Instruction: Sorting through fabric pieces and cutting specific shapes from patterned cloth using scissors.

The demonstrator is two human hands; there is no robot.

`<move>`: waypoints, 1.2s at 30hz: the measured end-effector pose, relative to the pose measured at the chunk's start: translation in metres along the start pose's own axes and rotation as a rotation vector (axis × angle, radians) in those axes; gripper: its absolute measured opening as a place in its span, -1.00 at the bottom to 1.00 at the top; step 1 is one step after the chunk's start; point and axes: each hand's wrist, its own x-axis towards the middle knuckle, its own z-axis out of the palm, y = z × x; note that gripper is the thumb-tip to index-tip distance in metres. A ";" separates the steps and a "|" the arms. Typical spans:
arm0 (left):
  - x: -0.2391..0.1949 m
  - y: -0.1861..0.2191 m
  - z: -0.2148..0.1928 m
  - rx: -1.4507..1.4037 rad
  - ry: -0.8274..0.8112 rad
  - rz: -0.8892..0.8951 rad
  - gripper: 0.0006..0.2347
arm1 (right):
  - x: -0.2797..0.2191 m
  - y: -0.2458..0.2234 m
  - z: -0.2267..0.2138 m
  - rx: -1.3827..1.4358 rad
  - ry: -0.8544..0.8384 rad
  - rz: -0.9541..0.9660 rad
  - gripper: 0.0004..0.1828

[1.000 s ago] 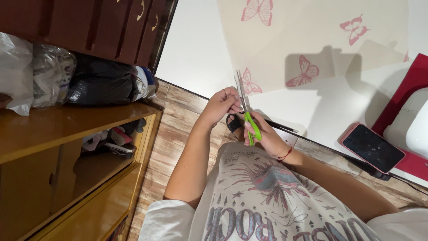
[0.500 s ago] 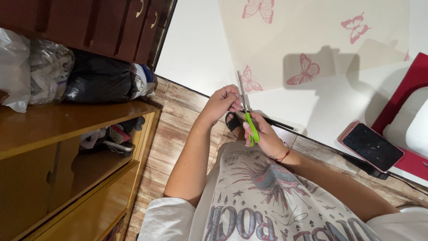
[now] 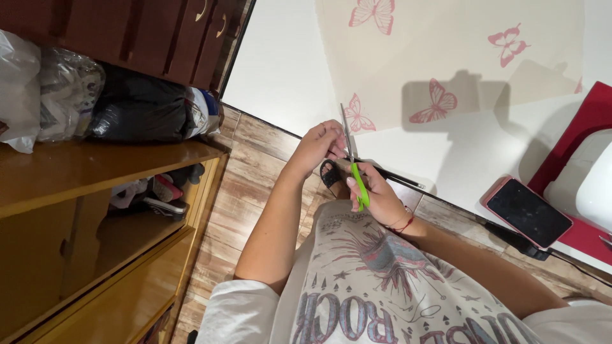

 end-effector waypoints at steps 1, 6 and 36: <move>0.000 0.002 0.000 -0.017 0.007 -0.006 -0.80 | 0.001 0.001 0.000 0.001 0.004 -0.015 -0.46; -0.014 0.021 0.008 0.004 0.029 0.031 -0.77 | 0.000 -0.003 0.000 -0.005 -0.010 -0.009 -0.46; -0.017 -0.006 0.008 -0.151 0.036 0.192 -0.88 | 0.017 -0.035 0.015 0.023 0.027 -0.023 -0.42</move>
